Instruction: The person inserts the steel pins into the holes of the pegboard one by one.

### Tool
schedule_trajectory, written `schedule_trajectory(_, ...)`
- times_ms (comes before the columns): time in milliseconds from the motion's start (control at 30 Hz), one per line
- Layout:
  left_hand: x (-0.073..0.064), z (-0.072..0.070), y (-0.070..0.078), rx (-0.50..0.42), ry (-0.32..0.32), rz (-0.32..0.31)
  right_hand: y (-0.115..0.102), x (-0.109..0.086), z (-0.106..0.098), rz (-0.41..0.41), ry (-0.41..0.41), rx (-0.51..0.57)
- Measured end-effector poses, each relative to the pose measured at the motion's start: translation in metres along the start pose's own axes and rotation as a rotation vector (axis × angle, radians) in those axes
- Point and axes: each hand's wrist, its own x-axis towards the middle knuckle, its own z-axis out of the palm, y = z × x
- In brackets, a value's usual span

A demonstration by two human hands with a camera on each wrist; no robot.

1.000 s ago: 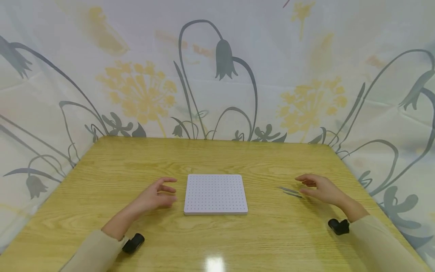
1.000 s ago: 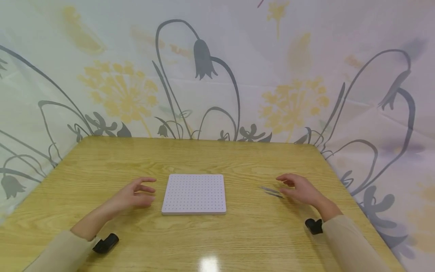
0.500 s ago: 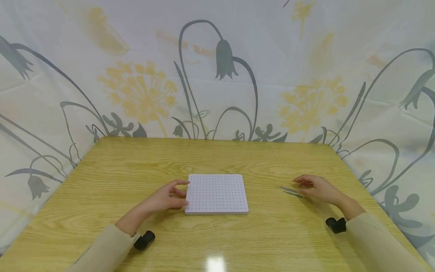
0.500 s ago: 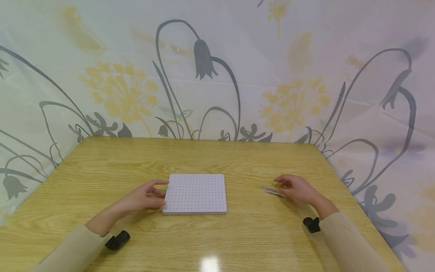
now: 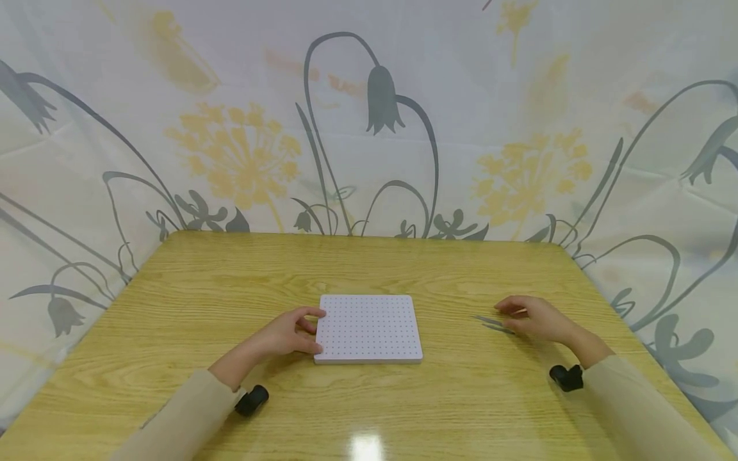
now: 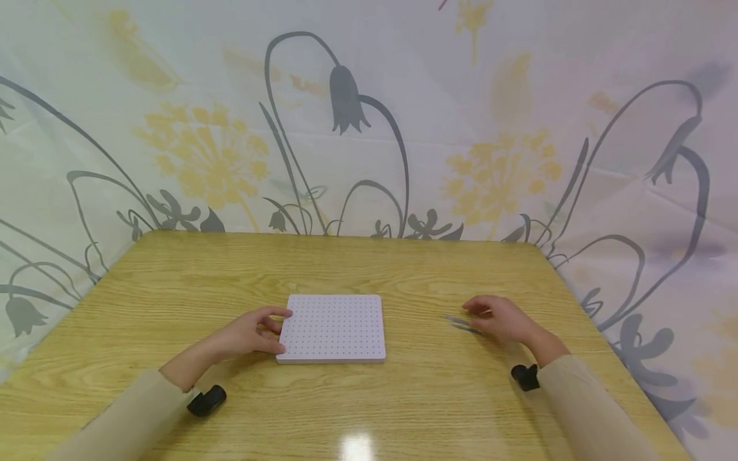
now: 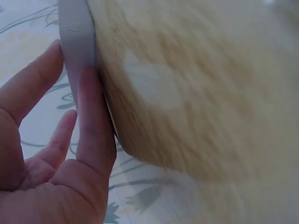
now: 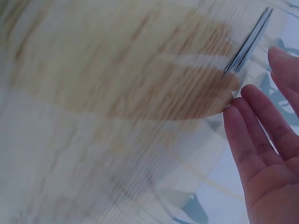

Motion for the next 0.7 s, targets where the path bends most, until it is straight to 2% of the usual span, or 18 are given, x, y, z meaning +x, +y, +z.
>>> schedule_trajectory(300, 0.0007, -0.0006, 0.0023, -0.025, -0.011, -0.024, -0.0013, 0.0045, 0.0012, 0.011, -0.013, 0.004)
schedule_trajectory(500, 0.0023, -0.0008, 0.0021, -0.044, -0.015, -0.019, -0.0008, 0.0059, 0.0029, 0.035, -0.008, 0.010)
schedule_trajectory(700, 0.0033, -0.0006, 0.0010, -0.034, -0.017, -0.020, 0.0050, 0.0088, 0.0069, 0.013, 0.006, 0.005)
